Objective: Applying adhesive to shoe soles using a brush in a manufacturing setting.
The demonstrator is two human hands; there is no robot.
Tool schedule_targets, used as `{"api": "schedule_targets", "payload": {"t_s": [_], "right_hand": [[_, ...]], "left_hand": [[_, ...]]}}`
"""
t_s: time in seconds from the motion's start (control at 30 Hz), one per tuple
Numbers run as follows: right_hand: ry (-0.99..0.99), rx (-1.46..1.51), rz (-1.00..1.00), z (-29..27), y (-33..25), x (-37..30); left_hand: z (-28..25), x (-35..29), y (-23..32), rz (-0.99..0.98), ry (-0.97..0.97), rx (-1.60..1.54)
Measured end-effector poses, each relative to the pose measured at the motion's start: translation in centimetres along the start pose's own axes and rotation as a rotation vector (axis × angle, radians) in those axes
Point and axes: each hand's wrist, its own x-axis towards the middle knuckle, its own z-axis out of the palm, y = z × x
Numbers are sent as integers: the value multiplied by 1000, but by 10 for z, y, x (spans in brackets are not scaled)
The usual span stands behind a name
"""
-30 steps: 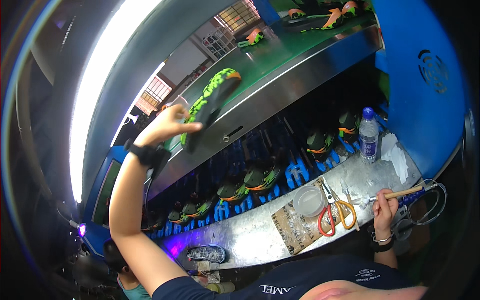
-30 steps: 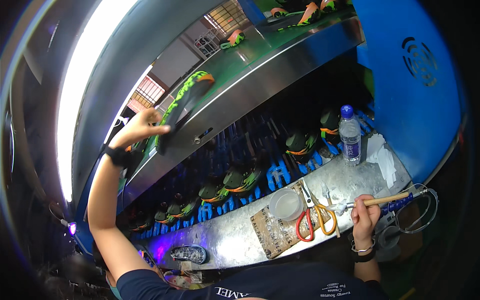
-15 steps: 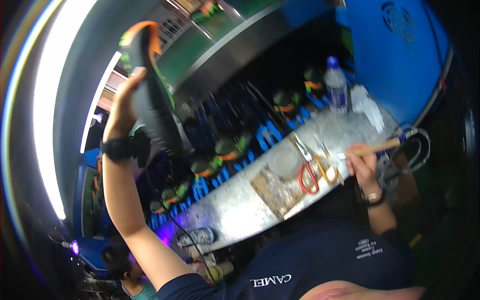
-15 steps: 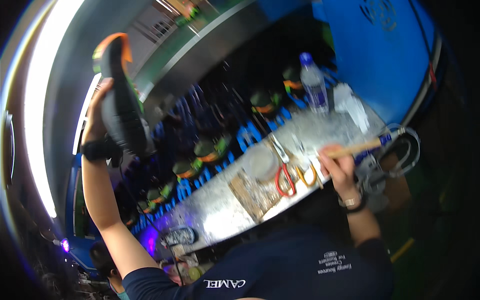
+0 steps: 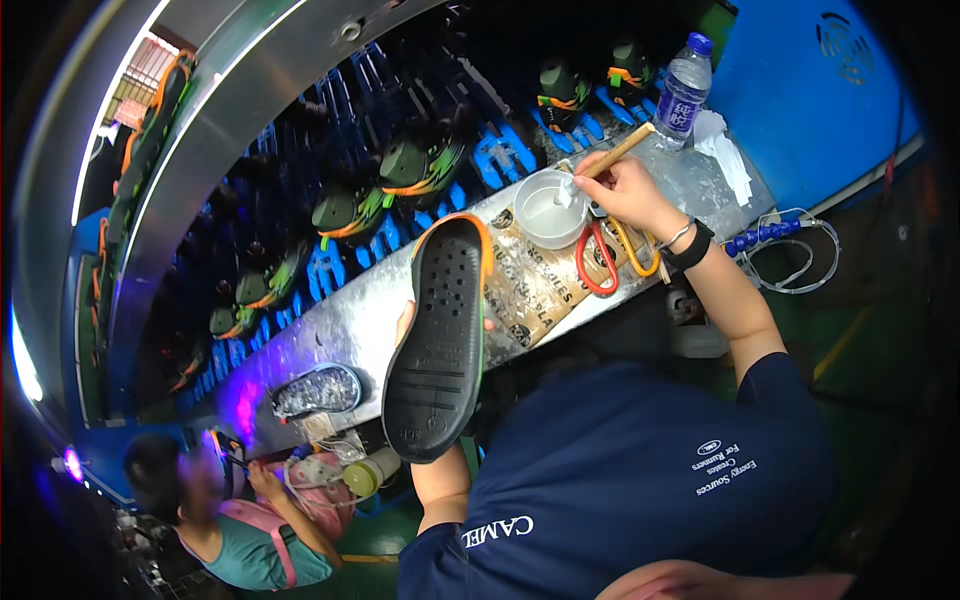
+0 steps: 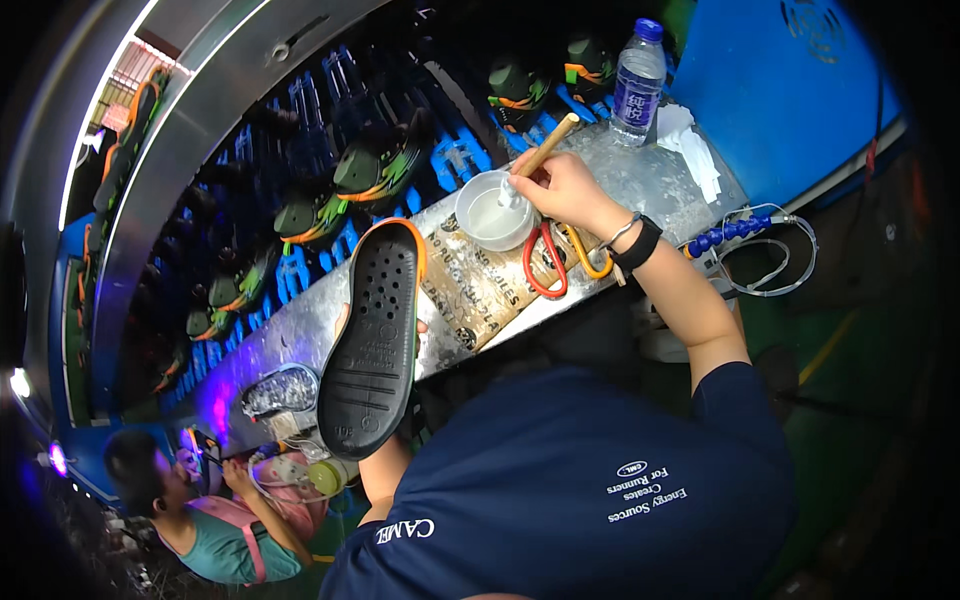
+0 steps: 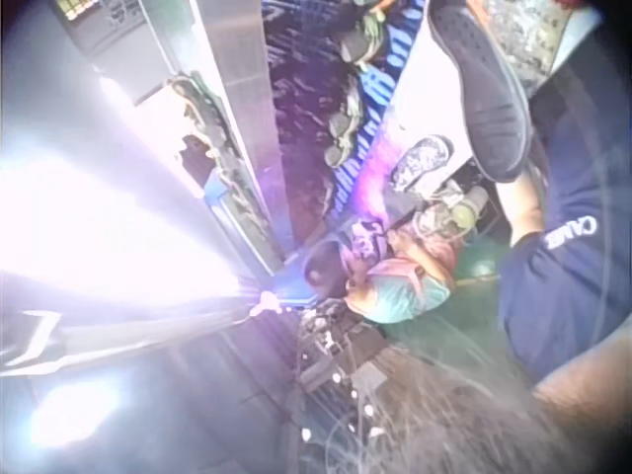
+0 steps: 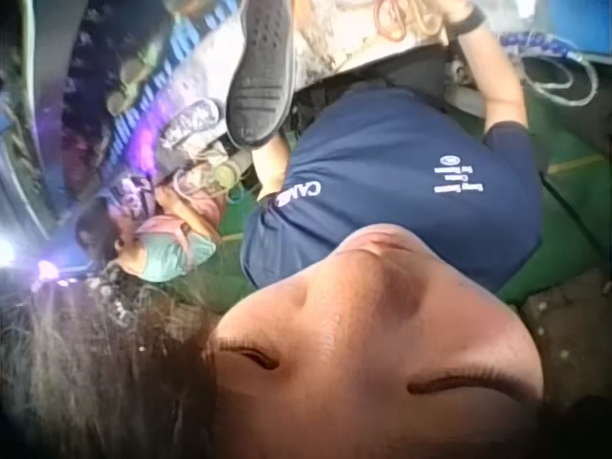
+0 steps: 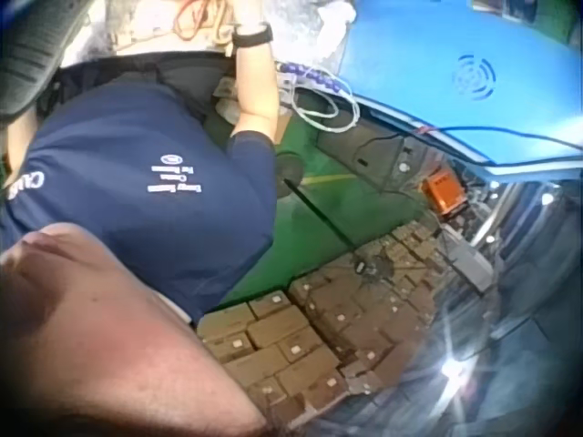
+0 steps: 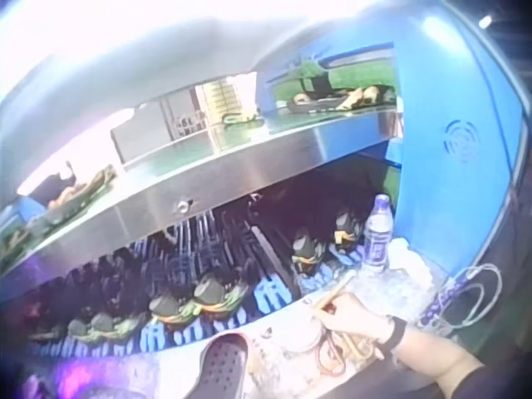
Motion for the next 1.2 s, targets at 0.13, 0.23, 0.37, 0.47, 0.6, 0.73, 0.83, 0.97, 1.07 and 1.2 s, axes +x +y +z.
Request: {"api": "schedule_targets", "payload": {"t_s": [0.13, 0.23, 0.37, 0.47, 0.6, 0.73, 0.83, 0.97, 1.07, 1.2], "right_hand": [[-78, -154, 27, 6, -2, 8], [-115, -140, 74, 9, -2, 10], [-122, -101, 110, 9, -4, 9], [-92, 37, 148, 6, -14, 5], [-100, 228, 69, -1, -37, -6], [-92, 282, -117, 8, -57, -22], [-110, 163, -155, 15, -66, -34], [-97, 78, -222, 21, -69, -35], [-66, 54, -306, 24, -70, -35], [-30, 23, -377, 27, -74, -33]], "left_hand": [[-33, -19, 9, -61, -94, -304], [-36, -21, 13, -30, -23, -171], [-27, -16, 11, -38, 41, -144], [-16, -16, 4, -20, 141, -134], [0, -15, -5, 70, 360, -110], [12, -2, -8, 5, 249, -34], [18, 4, -11, -9, 221, -2], [25, 5, -15, -19, 208, 36], [28, 7, -16, -18, 204, 53], [31, 9, -17, -26, 192, 71]]}}
